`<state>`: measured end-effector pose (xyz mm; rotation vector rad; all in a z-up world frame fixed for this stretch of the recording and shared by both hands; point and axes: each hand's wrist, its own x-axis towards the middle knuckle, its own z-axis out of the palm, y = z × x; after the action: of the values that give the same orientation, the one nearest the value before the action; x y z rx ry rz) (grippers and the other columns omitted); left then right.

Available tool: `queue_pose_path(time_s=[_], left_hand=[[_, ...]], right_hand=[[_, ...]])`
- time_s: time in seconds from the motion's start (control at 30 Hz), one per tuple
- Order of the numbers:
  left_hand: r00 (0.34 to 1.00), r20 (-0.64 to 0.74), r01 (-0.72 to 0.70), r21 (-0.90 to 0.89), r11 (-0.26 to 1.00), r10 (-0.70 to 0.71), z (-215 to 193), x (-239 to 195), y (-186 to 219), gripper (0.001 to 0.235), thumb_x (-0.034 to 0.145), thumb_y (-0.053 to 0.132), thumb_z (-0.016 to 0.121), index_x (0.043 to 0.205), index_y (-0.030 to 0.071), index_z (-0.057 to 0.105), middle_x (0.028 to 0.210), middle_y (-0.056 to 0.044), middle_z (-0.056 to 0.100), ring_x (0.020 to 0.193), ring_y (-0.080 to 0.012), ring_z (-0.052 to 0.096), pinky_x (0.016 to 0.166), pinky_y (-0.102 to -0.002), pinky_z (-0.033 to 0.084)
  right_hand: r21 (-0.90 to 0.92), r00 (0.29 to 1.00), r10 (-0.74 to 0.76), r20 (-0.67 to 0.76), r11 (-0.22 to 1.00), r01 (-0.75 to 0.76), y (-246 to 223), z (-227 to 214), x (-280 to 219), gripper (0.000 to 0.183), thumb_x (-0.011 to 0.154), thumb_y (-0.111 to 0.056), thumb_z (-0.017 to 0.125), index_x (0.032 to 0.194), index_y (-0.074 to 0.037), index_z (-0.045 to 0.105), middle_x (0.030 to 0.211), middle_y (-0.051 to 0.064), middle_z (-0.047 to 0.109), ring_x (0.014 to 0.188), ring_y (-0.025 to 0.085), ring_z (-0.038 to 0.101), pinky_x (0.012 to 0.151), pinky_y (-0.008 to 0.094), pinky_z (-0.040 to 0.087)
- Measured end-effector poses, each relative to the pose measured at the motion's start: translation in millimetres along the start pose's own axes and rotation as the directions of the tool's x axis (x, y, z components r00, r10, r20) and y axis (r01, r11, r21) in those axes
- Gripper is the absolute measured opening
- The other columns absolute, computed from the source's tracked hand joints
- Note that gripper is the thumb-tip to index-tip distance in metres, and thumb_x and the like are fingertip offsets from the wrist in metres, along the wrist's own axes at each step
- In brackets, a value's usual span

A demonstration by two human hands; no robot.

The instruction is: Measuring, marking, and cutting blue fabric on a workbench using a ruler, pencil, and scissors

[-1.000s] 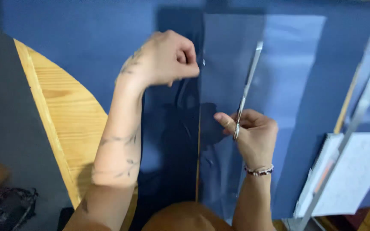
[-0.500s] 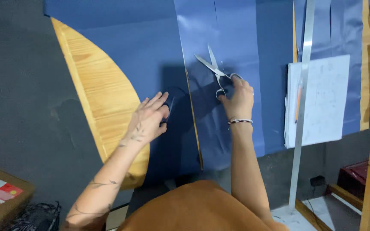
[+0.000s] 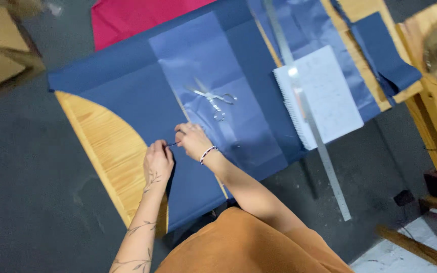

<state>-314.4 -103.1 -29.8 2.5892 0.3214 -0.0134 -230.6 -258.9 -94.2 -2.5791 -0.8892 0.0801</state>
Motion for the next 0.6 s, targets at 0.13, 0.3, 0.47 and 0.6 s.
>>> queue_pose_path(time_s=[0.13,0.3,0.47,0.6], left_hand=[[0.998,0.056,0.045,-0.094,0.995,-0.040,24,11,21,0.010,0.099,0.027,0.062,0.102,0.018,0.060,0.104,-0.003,0.056,0.108,-0.0311,0.060,0.093,-0.042,0.051],[0.998,-0.007,-0.050,-0.578,0.815,0.057,-59,16,238,0.009,0.103,0.011,0.052,0.108,0.004,0.056,0.148,-0.023,0.047,0.142,-0.0485,0.036,0.117,-0.059,0.031],[0.973,-0.066,-0.204,-0.695,0.690,0.222,-32,50,386,0.008,0.102,0.007,0.058,0.105,0.000,0.056,0.150,-0.026,0.053,0.150,-0.0465,0.031,0.121,-0.060,0.026],[0.989,-0.022,-0.110,-0.775,0.623,0.148,18,89,440,0.003,0.105,0.012,0.057,0.103,0.011,0.058,0.101,-0.008,0.075,0.110,-0.0236,0.070,0.100,-0.040,0.050]], right_hand=[[0.555,0.989,0.098,0.111,0.819,-0.143,7,-65,-17,0.025,0.098,-0.030,0.070,0.117,-0.016,0.061,0.124,0.007,0.068,0.123,0.028,0.065,0.105,0.041,0.051],[0.984,0.965,0.234,0.117,-0.159,-0.081,53,-138,-64,0.062,0.096,-0.031,0.076,0.144,-0.016,0.040,0.135,0.013,0.062,0.121,0.019,0.063,0.107,0.036,0.049],[0.942,0.990,0.030,0.140,-0.312,-0.124,152,-232,-132,0.025,0.094,-0.008,0.077,0.113,0.000,0.063,0.077,0.007,0.063,0.069,0.018,0.065,0.067,0.034,0.056],[0.951,0.965,0.015,0.260,-0.174,-0.254,272,-310,-162,0.018,0.106,-0.020,0.062,0.105,-0.003,0.066,0.070,0.005,0.063,0.069,0.012,0.062,0.070,0.025,0.052]])
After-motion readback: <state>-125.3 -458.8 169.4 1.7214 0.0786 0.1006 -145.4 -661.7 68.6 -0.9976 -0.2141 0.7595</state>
